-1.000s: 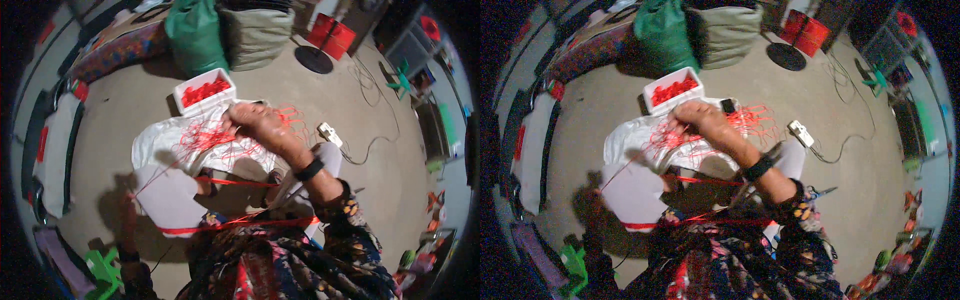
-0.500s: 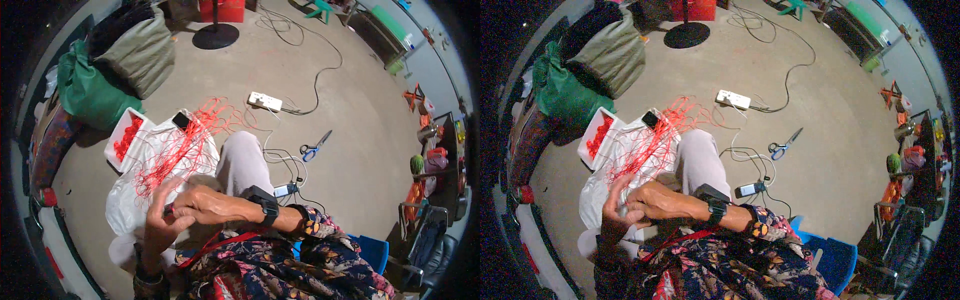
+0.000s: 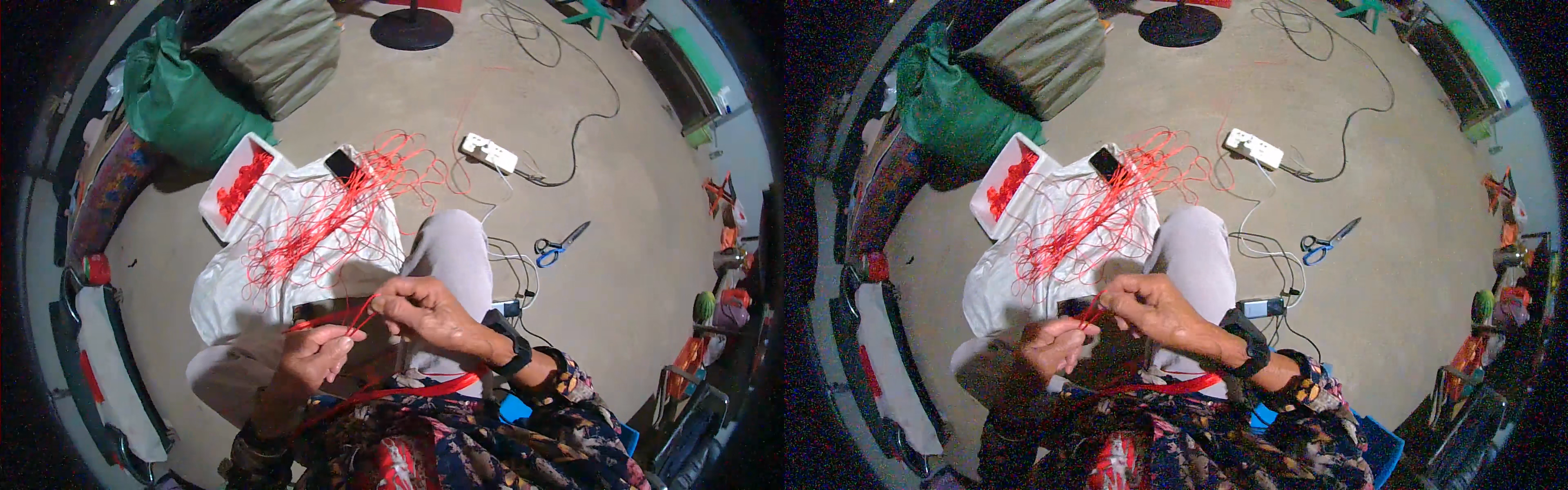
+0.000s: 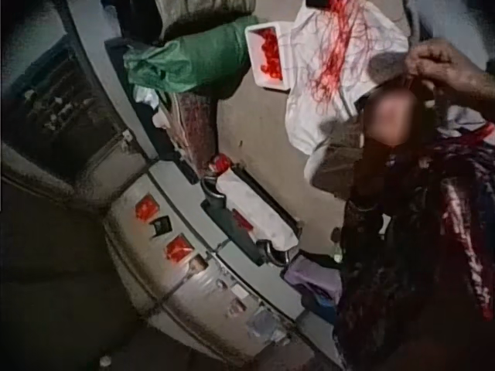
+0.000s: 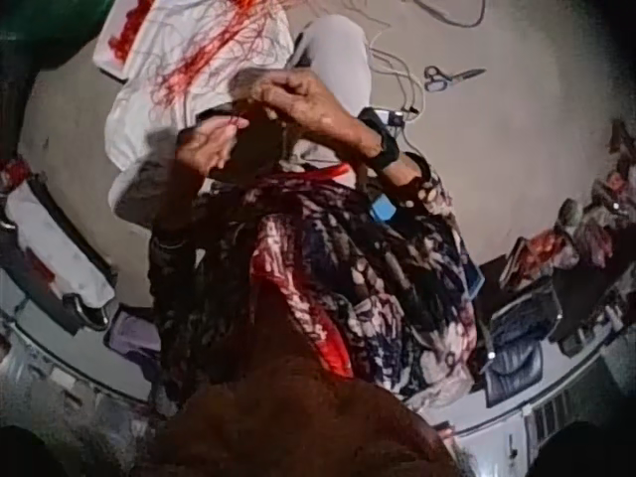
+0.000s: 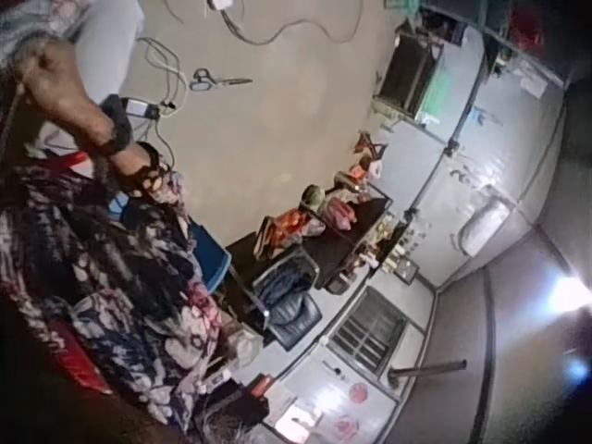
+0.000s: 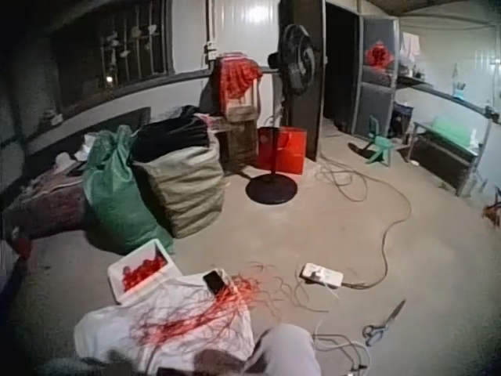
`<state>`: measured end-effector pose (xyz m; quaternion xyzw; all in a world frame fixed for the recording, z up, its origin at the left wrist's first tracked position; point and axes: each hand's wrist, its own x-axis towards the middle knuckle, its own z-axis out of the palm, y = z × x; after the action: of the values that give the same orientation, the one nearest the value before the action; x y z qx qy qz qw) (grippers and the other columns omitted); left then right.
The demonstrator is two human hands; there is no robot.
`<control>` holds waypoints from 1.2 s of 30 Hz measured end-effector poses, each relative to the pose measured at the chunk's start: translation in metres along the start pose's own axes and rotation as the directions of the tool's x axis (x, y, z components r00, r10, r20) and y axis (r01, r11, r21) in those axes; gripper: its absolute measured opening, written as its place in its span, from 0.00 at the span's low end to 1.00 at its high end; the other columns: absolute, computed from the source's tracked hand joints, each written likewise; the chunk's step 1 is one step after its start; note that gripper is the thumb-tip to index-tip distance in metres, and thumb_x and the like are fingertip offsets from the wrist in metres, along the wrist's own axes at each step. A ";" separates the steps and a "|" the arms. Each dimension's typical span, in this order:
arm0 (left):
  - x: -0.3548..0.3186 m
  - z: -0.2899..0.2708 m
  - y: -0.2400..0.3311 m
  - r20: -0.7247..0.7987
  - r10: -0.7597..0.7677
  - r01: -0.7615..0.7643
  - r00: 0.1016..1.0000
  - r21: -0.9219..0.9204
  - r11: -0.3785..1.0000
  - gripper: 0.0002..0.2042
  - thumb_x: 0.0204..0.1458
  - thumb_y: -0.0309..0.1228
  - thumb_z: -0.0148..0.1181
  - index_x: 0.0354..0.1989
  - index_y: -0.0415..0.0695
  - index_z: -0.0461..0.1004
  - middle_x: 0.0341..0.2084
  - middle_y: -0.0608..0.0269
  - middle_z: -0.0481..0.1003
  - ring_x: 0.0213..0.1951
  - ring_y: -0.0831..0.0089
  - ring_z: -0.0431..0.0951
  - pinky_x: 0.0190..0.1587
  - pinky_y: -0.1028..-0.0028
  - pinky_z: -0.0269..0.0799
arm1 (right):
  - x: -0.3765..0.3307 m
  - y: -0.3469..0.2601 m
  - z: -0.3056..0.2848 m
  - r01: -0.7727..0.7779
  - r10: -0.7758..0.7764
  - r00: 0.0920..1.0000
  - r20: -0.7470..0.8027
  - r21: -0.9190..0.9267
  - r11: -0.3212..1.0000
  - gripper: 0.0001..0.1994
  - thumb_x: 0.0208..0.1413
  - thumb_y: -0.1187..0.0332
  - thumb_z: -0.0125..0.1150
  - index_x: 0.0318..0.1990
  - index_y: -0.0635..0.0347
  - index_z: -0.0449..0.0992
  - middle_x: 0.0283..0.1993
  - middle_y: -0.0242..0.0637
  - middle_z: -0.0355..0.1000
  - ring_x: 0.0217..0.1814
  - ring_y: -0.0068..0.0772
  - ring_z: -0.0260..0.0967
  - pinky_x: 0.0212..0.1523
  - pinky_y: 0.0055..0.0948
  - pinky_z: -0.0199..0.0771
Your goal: The recorder winds a long red thread onto a plastic bottle which is used to bundle tissue packs.
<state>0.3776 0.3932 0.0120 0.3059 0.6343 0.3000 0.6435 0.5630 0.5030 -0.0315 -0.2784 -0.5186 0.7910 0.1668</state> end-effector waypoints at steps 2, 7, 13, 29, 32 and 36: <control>0.006 0.001 -0.012 -0.010 0.029 -0.030 1.000 -0.060 0.998 0.10 0.55 0.29 0.51 0.39 0.37 0.75 0.14 0.72 0.66 0.18 0.85 0.62 0.22 0.82 0.58 | 0.004 -0.003 0.000 -0.021 0.022 1.000 -0.013 0.092 0.996 0.12 0.60 0.62 0.49 0.32 0.61 0.72 0.20 0.24 0.65 0.20 0.13 0.59 0.20 0.17 0.59; 0.013 0.009 -0.016 -0.094 0.157 -0.140 0.983 0.168 0.976 0.10 0.55 0.31 0.51 0.33 0.39 0.77 0.14 0.71 0.67 0.18 0.85 0.62 0.22 0.82 0.58 | -0.002 -0.022 -0.038 -0.036 0.034 0.997 -0.069 -0.028 0.999 0.11 0.60 0.62 0.50 0.34 0.61 0.74 0.20 0.26 0.66 0.19 0.14 0.60 0.19 0.17 0.61; 0.053 -0.026 -0.071 -0.253 -0.022 -0.016 0.967 -0.147 0.989 0.12 0.53 0.34 0.51 0.29 0.39 0.76 0.10 0.75 0.61 0.13 0.86 0.57 0.16 0.80 0.51 | -0.029 0.014 -0.222 0.316 -0.103 0.675 -0.730 0.161 0.935 0.10 0.57 0.65 0.52 0.39 0.62 0.71 0.19 0.30 0.65 0.17 0.20 0.61 0.18 0.19 0.62; 0.094 -0.022 -0.068 -0.591 -0.079 0.131 0.803 0.046 0.990 0.11 0.54 0.34 0.50 0.28 0.39 0.74 0.18 0.68 0.70 0.19 0.81 0.65 0.22 0.78 0.61 | -0.111 0.306 -0.434 -0.180 0.283 0.062 -0.957 0.268 0.947 0.07 0.51 0.70 0.56 0.31 0.67 0.71 0.20 0.30 0.66 0.18 0.22 0.62 0.20 0.22 0.65; 0.111 -0.018 -0.062 -0.539 -0.113 0.162 0.835 0.043 0.986 0.12 0.54 0.35 0.50 0.28 0.39 0.74 0.19 0.67 0.70 0.21 0.80 0.66 0.24 0.77 0.62 | -0.122 0.317 -0.444 -0.138 0.257 0.115 -0.960 0.240 0.961 0.09 0.52 0.67 0.56 0.30 0.67 0.71 0.19 0.28 0.63 0.17 0.21 0.58 0.19 0.21 0.61; 0.114 -0.014 -0.059 -0.543 -0.150 0.180 0.827 0.004 0.984 0.12 0.55 0.35 0.50 0.29 0.40 0.74 0.20 0.67 0.71 0.23 0.80 0.68 0.26 0.77 0.63 | -0.111 0.322 -0.452 -0.160 0.221 0.203 -0.954 0.191 0.969 0.11 0.51 0.62 0.58 0.30 0.62 0.70 0.19 0.27 0.62 0.17 0.21 0.58 0.20 0.20 0.62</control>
<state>0.3655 0.4447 -0.1059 0.1706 0.8217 0.2998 0.4537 0.9365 0.6400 -0.4343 -0.7654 -0.2449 0.4739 0.3600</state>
